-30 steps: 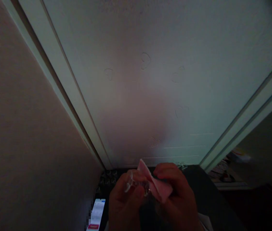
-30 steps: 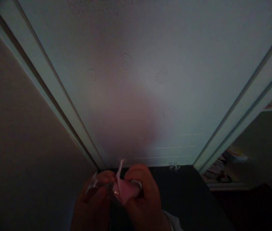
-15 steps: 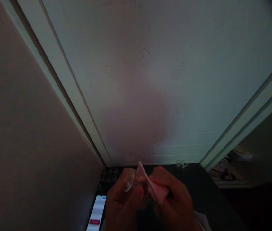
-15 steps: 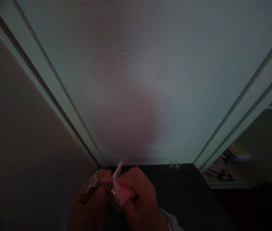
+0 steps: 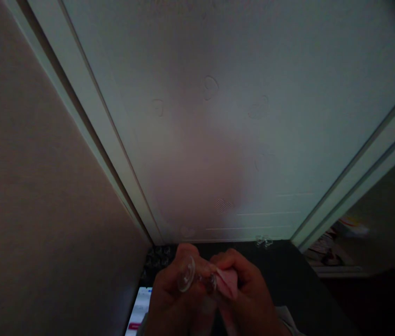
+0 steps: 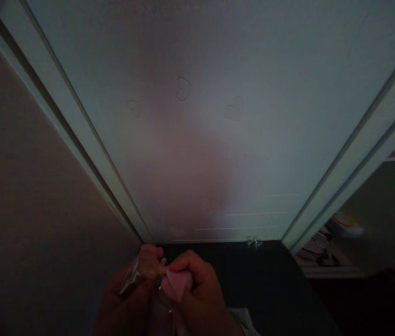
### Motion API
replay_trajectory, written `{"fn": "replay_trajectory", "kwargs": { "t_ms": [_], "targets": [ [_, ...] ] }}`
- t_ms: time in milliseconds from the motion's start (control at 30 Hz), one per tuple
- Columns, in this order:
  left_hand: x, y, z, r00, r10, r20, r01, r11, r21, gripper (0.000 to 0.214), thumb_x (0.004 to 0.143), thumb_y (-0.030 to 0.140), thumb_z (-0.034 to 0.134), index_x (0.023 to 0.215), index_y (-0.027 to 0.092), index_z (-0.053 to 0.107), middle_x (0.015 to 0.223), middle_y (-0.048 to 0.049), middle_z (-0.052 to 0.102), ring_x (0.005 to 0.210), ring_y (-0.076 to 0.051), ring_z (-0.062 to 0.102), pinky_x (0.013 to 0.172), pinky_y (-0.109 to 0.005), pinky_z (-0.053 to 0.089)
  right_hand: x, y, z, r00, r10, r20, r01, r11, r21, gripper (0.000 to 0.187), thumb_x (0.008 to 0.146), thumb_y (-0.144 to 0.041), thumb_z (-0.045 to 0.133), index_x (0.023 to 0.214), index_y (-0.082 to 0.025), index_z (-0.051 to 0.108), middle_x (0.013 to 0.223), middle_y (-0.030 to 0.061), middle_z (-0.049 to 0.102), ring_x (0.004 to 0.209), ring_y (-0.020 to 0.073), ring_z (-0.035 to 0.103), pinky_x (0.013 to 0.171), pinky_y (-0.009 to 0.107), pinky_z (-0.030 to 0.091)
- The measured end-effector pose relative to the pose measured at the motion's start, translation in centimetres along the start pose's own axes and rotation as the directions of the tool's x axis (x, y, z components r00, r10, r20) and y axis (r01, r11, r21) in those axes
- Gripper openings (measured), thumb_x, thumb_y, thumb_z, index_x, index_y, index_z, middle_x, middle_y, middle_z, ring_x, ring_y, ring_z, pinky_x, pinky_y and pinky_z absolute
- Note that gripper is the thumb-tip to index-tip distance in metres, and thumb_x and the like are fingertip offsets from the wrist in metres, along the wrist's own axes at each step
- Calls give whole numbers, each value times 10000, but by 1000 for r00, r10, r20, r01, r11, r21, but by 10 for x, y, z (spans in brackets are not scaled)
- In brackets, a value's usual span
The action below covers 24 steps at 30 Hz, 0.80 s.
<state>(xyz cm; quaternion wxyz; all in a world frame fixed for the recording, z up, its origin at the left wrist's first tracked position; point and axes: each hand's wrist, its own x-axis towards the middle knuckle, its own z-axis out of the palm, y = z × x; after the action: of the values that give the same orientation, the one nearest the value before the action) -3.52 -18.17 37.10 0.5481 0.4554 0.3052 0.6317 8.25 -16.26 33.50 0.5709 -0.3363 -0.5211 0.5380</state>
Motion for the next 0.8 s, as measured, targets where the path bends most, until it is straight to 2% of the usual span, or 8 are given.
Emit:
{"fn": "replay_trajectory", "kwargs": {
  "t_ms": [67, 133, 200, 267, 400, 500, 667, 800],
  "targets": [
    [1, 2, -2, 1000, 10, 22, -11, 1000, 26, 47, 695, 258, 717, 664, 224, 727, 665, -15, 579, 661, -150, 534, 624, -221, 445, 2, -6, 1, 985, 140, 98, -151, 983, 104, 295, 620, -415, 733, 619, -183, 551, 567, -29, 515, 512, 112, 463, 468, 215, 383],
    [1, 2, -6, 998, 23, 65, -28, 996, 81, 77, 710, 271, 705, 656, 221, 728, 647, -22, 607, 698, -158, 534, 673, -225, 437, 4, -13, 3, 957, 217, 190, -252, 950, 182, 351, 600, -467, 736, 607, -183, 530, 543, -42, 493, 486, 98, 445, 454, 205, 370],
    [2, 1, -8, 994, 43, 99, -54, 992, 118, 107, 723, 301, 693, 669, 216, 729, 649, -25, 619, 702, -160, 531, 694, -233, 430, 6, -16, 3, 943, 244, 228, -292, 934, 208, 377, 576, -477, 750, 606, -181, 518, 541, -48, 487, 479, 91, 440, 455, 200, 366],
    [3, -2, -8, 996, 36, 80, -45, 993, 113, 132, 714, 329, 696, 688, 204, 732, 661, -24, 602, 670, -152, 522, 653, -234, 429, 8, -16, 3, 951, 236, 200, -276, 939, 207, 375, 568, -460, 760, 608, -177, 516, 534, -55, 477, 467, 82, 426, 446, 192, 359],
    [3, -7, -3, 992, -72, -107, 80, 994, 68, 136, 681, 321, 722, 720, 192, 730, 698, -11, 559, 641, -135, 515, 577, -211, 425, 10, -11, 1, 998, 65, 17, -67, 991, 116, 270, 591, -337, 755, 606, -171, 542, 531, -52, 490, 460, 83, 421, 422, 181, 354],
    [2, -10, -2, 972, -123, -202, 131, 991, 25, 131, 664, 299, 730, 722, 183, 713, 703, -9, 559, 634, -137, 516, 557, -209, 429, 11, -9, 0, 983, -172, -62, 170, 985, -40, 128, 610, -177, 708, 626, -182, 581, 549, -37, 543, 479, 100, 467, 437, 189, 384],
    [1, -10, -3, 973, -85, -215, 89, 996, 9, 153, 656, 300, 726, 643, 162, 660, 614, 24, 508, 541, -101, 446, 498, -187, 392, 12, -11, 0, 902, -432, 7, 431, 898, -91, 144, 683, -82, 613, 731, -217, 612, 643, -22, 602, 556, 113, 538, 513, 202, 433],
    [0, -8, 1, 966, -77, -247, 68, 997, -44, 222, 606, 342, 765, 621, 163, 635, 618, 30, 489, 547, -99, 428, 503, -191, 385, 11, -12, -1, 871, -488, 57, 491, 865, -102, 162, 715, -82, 617, 787, -227, 611, 682, -10, 597, 600, 129, 551, 536, 225, 443]
  ]
}}
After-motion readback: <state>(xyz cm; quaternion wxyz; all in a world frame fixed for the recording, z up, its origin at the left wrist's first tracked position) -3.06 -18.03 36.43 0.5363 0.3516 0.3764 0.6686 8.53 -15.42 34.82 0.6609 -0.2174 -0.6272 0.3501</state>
